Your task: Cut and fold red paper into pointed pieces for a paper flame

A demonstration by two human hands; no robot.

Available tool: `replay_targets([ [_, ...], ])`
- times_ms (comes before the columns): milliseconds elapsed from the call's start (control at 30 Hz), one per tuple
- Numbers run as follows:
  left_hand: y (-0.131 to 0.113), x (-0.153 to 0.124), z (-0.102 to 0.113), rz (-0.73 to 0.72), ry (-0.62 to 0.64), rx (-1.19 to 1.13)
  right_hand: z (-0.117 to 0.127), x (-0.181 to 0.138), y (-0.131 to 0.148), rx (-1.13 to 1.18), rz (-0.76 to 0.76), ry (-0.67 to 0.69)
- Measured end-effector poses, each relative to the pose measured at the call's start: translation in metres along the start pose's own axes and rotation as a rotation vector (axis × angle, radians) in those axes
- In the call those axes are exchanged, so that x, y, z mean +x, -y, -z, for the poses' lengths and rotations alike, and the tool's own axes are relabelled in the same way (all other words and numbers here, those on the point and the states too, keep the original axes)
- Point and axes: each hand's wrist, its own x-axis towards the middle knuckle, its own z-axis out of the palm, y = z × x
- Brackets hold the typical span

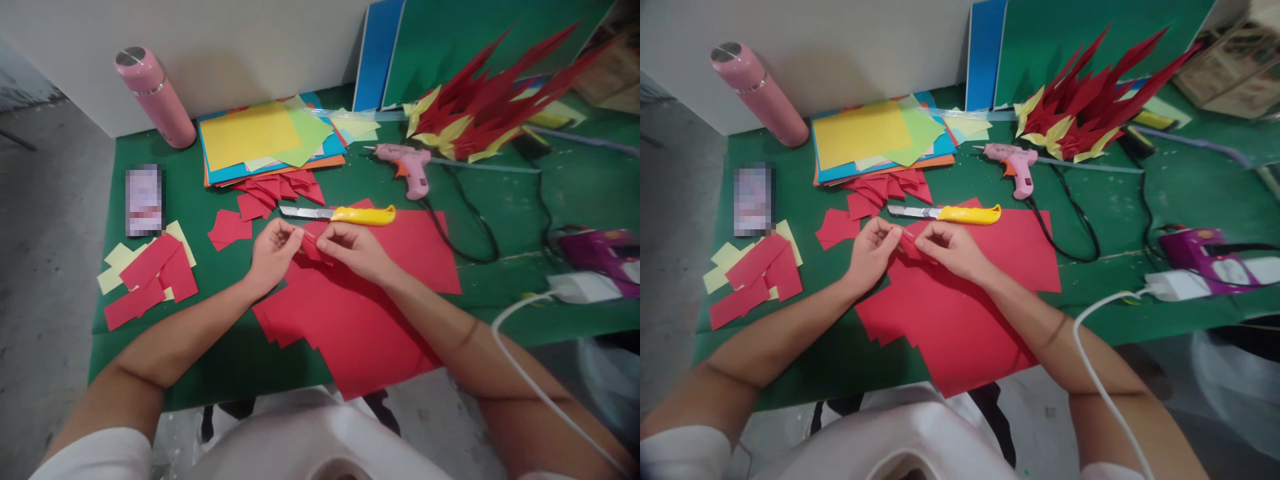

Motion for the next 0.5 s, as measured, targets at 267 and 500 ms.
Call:
replay_targets([
  [267, 0.0010, 0.0005, -0.0011, 0.013, -0.028, -0.023, 0.0005, 0.0015, -0.0001, -0.011, 0.004, 0.004],
  [500, -0.0005, 0.0007, -0.0001, 0.009, 0.035, -0.031, -0.0043, -0.0006, -0.0018, 0.018, 0.009, -0.039],
])
